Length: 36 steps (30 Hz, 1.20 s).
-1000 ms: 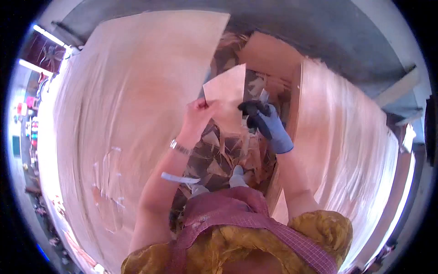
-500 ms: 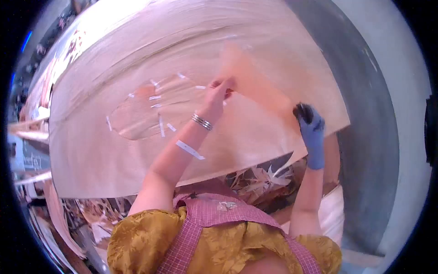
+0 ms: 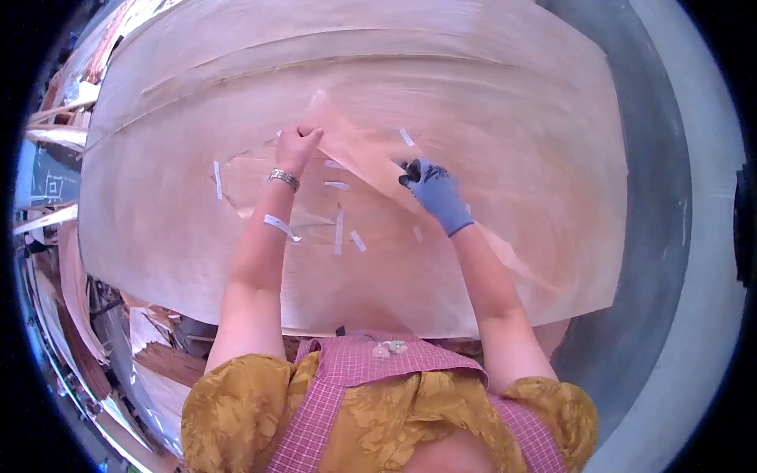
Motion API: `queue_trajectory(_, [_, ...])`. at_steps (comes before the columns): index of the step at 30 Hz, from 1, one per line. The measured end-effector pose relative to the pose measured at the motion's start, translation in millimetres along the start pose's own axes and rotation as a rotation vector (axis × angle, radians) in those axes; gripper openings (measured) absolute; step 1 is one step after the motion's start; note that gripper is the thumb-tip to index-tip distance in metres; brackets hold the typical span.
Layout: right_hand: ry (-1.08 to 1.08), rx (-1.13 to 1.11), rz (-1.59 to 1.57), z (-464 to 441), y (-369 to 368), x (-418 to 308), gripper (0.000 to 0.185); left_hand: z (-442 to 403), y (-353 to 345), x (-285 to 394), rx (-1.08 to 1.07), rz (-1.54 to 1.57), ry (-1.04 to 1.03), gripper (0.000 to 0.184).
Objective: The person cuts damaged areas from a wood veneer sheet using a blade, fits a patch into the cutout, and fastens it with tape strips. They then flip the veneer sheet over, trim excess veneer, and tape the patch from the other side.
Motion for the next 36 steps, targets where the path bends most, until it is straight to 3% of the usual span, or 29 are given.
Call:
queue_trajectory(3, [-0.063,-0.125,0.141,-3.3,0.1,-8.0,0.037,5.2,-5.6,-6.6,0.026,-0.148,0.006,0.032])
queue_trajectory(7, [0.148,0.125,0.193,-5.8,0.3,-21.5,0.030,8.6,-12.1,-6.7,0.038,-0.314,0.079,0.037])
queue_trajectory(9, [0.343,0.305,0.107,-9.4,0.8,-30.4,0.024,19.5,-22.7,0.5,0.422,-0.595,-0.074,0.041])
queue_trajectory(10, [0.377,0.246,0.032,-15.8,-7.8,-31.6,0.022,25.7,-26.5,4.1,0.613,-0.736,-0.152,0.044])
queue_trajectory(12, [0.452,0.131,-0.118,-40.3,-31.8,-40.2,0.018,31.2,-24.8,12.5,0.499,-0.717,-0.270,0.046])
queue_trajectory(13, [0.329,-0.081,-0.038,-49.0,-42.6,-53.1,0.020,30.5,-21.0,12.7,0.444,-0.707,-0.325,0.047])
queue_trajectory(16, [0.205,-0.268,0.246,-68.7,-66.5,-106.5,0.026,13.2,-26.5,-15.4,0.332,-0.469,-0.430,0.031])
queue_trajectory(22, [0.178,-0.276,0.386,-103.3,-99.1,-148.7,0.031,9.9,-19.8,-15.3,0.311,-0.472,-0.425,0.031])
queue_trajectory(30, [0.149,-0.403,0.408,-58.7,-95.3,-124.5,0.030,16.1,-22.4,-12.2,0.289,-0.559,-0.429,0.037])
queue_trajectory(34, [0.322,-0.384,0.398,-38.3,-58.9,-85.7,0.022,19.6,-19.2,-9.9,0.267,-0.549,-0.473,0.067])
queue_trajectory(36, [0.425,-0.431,0.487,-34.0,-27.9,-60.2,0.021,20.6,-12.7,-4.4,0.225,-0.581,-0.458,0.071])
Point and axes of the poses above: each hand's wrist, its own z-axis away from the middle knuckle, its own y-axis out of the back of the hand, x = y × z, the point moved 1 cm from there along -z, towards the middle knuckle, and after that the axes turned 7 degrees about -z, right-handed, at the moved point
